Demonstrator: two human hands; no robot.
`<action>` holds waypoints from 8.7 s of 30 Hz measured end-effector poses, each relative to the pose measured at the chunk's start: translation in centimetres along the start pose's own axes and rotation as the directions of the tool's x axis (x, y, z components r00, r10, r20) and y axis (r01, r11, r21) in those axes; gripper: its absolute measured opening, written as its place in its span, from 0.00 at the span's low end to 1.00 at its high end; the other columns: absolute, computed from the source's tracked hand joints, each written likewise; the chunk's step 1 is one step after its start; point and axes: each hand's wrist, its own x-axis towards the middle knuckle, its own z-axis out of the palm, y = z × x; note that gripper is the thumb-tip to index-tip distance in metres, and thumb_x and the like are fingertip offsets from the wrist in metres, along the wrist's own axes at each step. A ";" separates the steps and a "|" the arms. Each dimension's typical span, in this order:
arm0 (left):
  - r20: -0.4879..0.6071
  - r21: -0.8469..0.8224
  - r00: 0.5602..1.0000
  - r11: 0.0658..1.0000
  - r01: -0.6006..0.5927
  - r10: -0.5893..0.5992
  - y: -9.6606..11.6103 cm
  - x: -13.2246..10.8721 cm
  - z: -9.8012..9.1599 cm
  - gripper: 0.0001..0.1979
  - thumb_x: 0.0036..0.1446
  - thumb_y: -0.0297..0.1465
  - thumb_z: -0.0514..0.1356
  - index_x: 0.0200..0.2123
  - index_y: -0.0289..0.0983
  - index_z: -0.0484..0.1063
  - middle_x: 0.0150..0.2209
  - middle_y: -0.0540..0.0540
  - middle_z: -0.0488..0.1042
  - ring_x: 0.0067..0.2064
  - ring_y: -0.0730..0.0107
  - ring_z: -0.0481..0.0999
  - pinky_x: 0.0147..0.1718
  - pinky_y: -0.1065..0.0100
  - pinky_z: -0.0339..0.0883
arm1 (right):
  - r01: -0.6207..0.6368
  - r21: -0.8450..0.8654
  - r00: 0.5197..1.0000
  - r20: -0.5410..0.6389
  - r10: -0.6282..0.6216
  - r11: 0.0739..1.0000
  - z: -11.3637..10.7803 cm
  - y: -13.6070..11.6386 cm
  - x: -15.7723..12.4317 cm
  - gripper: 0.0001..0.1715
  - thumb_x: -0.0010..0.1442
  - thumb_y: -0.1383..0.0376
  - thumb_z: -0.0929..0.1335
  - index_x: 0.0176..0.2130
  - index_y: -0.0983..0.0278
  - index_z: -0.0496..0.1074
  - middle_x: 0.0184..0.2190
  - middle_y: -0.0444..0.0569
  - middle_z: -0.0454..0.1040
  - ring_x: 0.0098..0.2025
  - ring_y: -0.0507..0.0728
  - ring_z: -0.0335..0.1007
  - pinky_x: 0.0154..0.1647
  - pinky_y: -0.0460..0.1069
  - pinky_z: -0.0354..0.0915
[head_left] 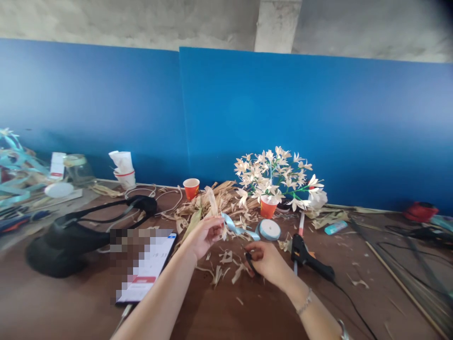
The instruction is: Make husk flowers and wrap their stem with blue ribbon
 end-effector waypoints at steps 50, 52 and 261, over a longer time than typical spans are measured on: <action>0.016 -0.048 0.992 0.991 0.123 -0.122 -0.9 -0.3 0.9 0.05 0.39 0.23 0.64 0.24 0.32 0.71 0.19 0.52 0.69 0.19 0.83 0.67 0.14 0.82 0.53 | 0.068 0.213 0.995 0.051 -0.081 0.975 0.2 -2.1 -0.5 0.18 0.42 0.62 0.71 0.34 0.64 0.64 0.21 0.37 0.66 0.17 0.46 0.62 0.20 0.43 0.60; 0.033 -0.068 0.987 0.985 0.161 -0.159 -1.2 -0.3 1.0 0.05 0.40 0.22 0.64 0.24 0.32 0.71 0.19 0.51 0.70 0.20 0.82 0.68 0.15 0.82 0.57 | 0.116 0.203 0.992 0.033 -0.125 0.972 0.3 -1.8 -0.3 0.17 0.43 0.63 0.70 0.35 0.64 0.64 0.20 0.37 0.65 0.18 0.47 0.61 0.21 0.43 0.60; 0.224 0.214 0.969 0.975 0.055 -0.104 -2.7 -0.7 1.2 0.04 0.37 0.24 0.65 0.20 0.31 0.72 0.21 0.48 0.71 0.24 0.76 0.67 0.26 0.74 0.57 | 0.223 0.099 0.956 0.172 -0.237 0.970 -1.9 -1.2 -0.3 0.22 0.44 0.63 0.72 0.41 0.66 0.72 0.33 0.49 0.75 0.37 0.57 0.70 0.39 0.50 0.65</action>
